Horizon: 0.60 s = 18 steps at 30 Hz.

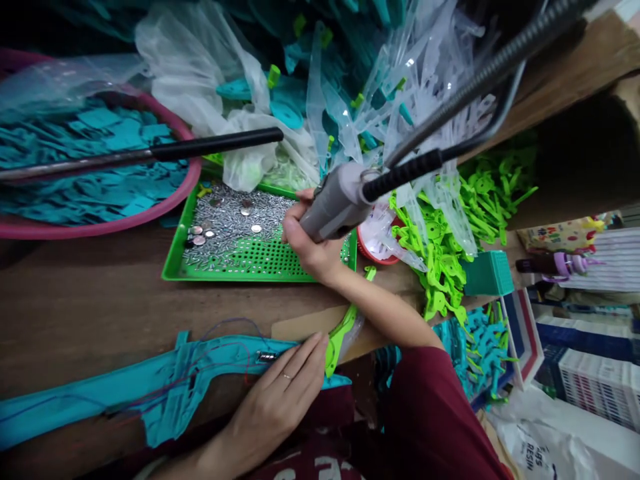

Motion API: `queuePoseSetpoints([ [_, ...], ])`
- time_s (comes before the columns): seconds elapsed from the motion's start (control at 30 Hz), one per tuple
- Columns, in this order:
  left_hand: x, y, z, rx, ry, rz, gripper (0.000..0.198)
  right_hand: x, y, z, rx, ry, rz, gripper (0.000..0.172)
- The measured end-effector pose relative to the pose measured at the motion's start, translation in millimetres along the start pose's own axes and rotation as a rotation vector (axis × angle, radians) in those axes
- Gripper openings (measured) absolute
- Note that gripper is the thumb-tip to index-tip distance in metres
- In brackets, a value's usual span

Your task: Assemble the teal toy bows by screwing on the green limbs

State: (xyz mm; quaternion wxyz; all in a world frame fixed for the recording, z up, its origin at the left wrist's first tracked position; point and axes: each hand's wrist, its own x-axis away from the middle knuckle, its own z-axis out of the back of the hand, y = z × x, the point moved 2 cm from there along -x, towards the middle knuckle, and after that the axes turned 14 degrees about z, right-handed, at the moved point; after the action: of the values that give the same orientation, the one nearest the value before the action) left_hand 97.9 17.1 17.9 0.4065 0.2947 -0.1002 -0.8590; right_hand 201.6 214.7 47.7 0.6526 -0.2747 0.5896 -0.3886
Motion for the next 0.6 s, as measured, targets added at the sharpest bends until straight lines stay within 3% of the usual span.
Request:
queuePoseSetpoints([
  [0.13,12.4,-1.5,6.1,0.035,0.031,-0.043,0.044,-1.5,-50.7,44.3,-0.019,0.197,0.146,0.033],
  [0.23,21.5,-5.2,10.1,0.069,0.038,-0.068,0.043,15.2,-74.8,89.0,0.135,0.384,0.177,0.025],
  [0.37,24.0,-8.8,12.9,0.077,-0.027,-0.113,0.043,52.2,-57.1,126.6,0.321,0.457,0.023,0.033],
  [0.5,22.4,-8.2,15.9,0.060,-0.097,-0.120,0.044,73.8,-30.6,133.2,0.296,0.396,-0.031,0.037],
  [0.6,21.1,-7.1,18.0,0.065,-0.112,-0.109,0.043,76.6,-25.3,132.6,0.262,0.344,-0.020,0.037],
])
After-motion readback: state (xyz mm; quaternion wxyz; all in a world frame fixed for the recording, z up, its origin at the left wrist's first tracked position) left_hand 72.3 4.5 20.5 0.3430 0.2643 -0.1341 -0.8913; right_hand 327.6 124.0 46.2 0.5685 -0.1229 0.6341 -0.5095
